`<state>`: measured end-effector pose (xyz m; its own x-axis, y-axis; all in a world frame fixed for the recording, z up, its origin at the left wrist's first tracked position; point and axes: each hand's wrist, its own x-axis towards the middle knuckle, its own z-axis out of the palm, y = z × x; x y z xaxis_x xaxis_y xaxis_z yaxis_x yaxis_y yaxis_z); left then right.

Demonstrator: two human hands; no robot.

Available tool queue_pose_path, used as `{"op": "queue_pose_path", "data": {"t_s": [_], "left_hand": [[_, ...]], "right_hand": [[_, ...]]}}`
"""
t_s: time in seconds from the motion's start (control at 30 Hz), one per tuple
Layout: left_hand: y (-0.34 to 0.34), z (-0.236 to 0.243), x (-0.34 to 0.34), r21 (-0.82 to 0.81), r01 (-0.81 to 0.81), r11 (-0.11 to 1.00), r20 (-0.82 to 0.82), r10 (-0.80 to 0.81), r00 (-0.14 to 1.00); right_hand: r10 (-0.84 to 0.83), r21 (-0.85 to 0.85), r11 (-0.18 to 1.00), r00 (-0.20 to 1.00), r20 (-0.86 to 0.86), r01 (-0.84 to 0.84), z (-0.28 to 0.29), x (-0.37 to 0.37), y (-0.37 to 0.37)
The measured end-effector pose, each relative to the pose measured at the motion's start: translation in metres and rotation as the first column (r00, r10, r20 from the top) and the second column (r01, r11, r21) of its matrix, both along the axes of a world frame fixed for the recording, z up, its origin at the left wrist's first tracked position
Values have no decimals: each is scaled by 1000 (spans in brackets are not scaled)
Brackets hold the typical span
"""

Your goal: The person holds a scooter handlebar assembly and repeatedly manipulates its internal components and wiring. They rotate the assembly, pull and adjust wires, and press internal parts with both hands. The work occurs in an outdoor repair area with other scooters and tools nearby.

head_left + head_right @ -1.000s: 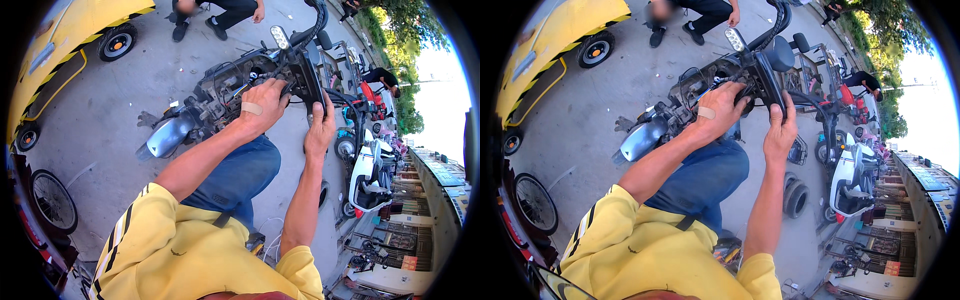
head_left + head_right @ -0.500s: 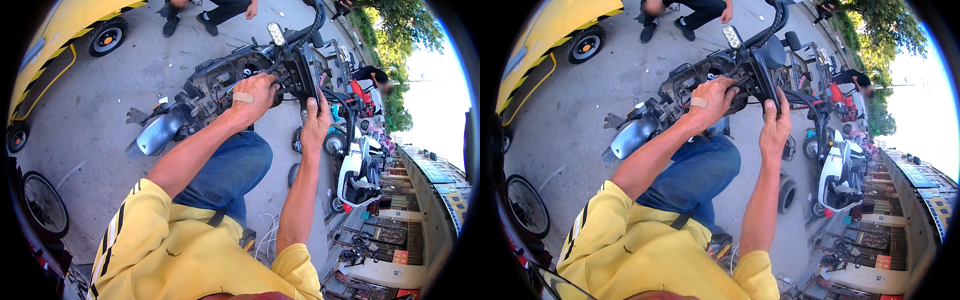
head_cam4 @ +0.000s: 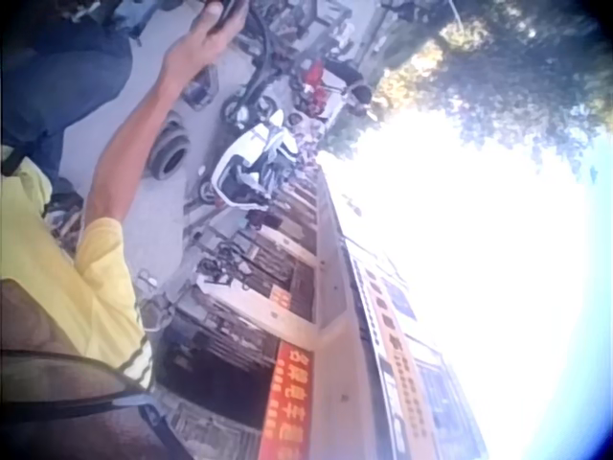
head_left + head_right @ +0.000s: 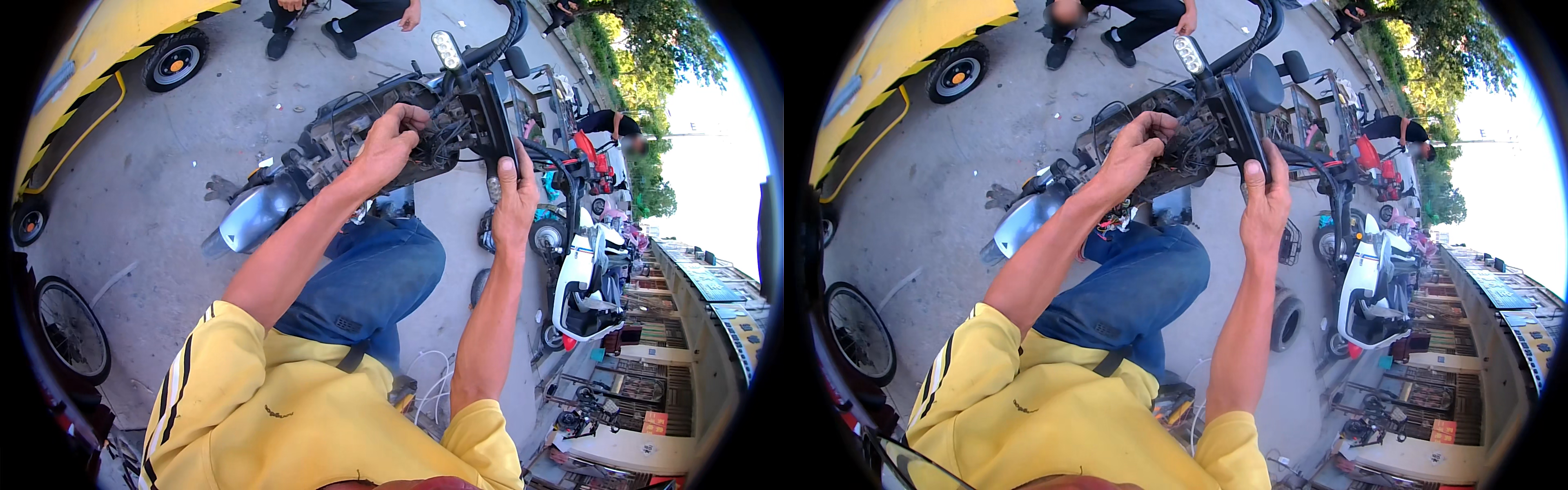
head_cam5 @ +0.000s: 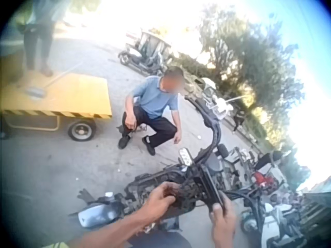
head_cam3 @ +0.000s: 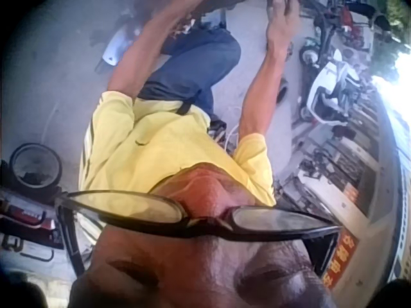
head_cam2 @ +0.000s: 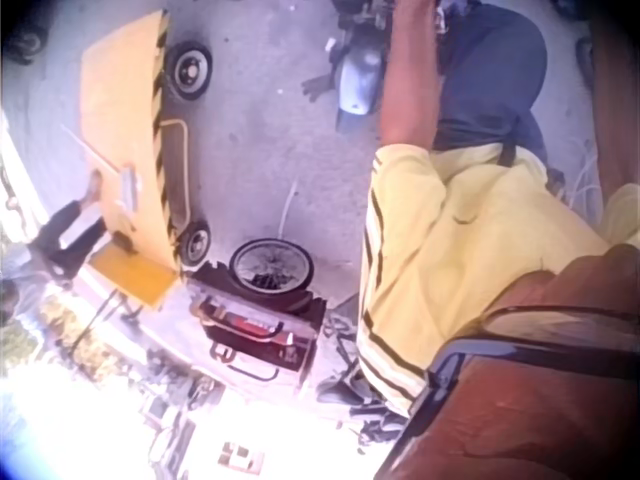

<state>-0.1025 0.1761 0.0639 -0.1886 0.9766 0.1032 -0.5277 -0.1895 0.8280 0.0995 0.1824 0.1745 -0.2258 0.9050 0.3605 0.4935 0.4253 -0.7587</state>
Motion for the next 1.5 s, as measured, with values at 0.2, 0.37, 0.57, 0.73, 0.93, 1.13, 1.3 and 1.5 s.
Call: {"op": "queue_pose_path", "data": {"t_s": [0.2,0.37,0.57,0.73,0.93,1.13,1.3,1.5], "left_hand": [[-4,18,-7,-86,-44,995,44,48,998],[7,16,-11,-111,-20,994,157,38,987],[13,23,-13,-123,20,992,61,-13,998],[21,13,1,-53,-108,993,57,111,992],[25,17,-7,-101,-44,994,78,52,996],[27,20,-9,-106,-162,981,17,164,986],[34,28,-16,-92,-146,985,-115,135,984],[40,24,-8,34,-165,986,-98,168,981]], "right_hand": [[-10,1,1000,1000,-18,10,1,-3,-3],[-31,20,999,999,24,30,4,-9,-5],[-60,-20,998,998,-16,60,2,-14,-10],[-51,-2,999,999,-15,51,5,-16,-10],[-59,-11,998,998,-16,59,4,-12,-8],[-61,-34,998,997,-41,59,7,-16,-11],[-63,-18,998,997,-34,63,7,-15,-10],[-59,3,998,997,-53,59,5,-16,-9]]}}
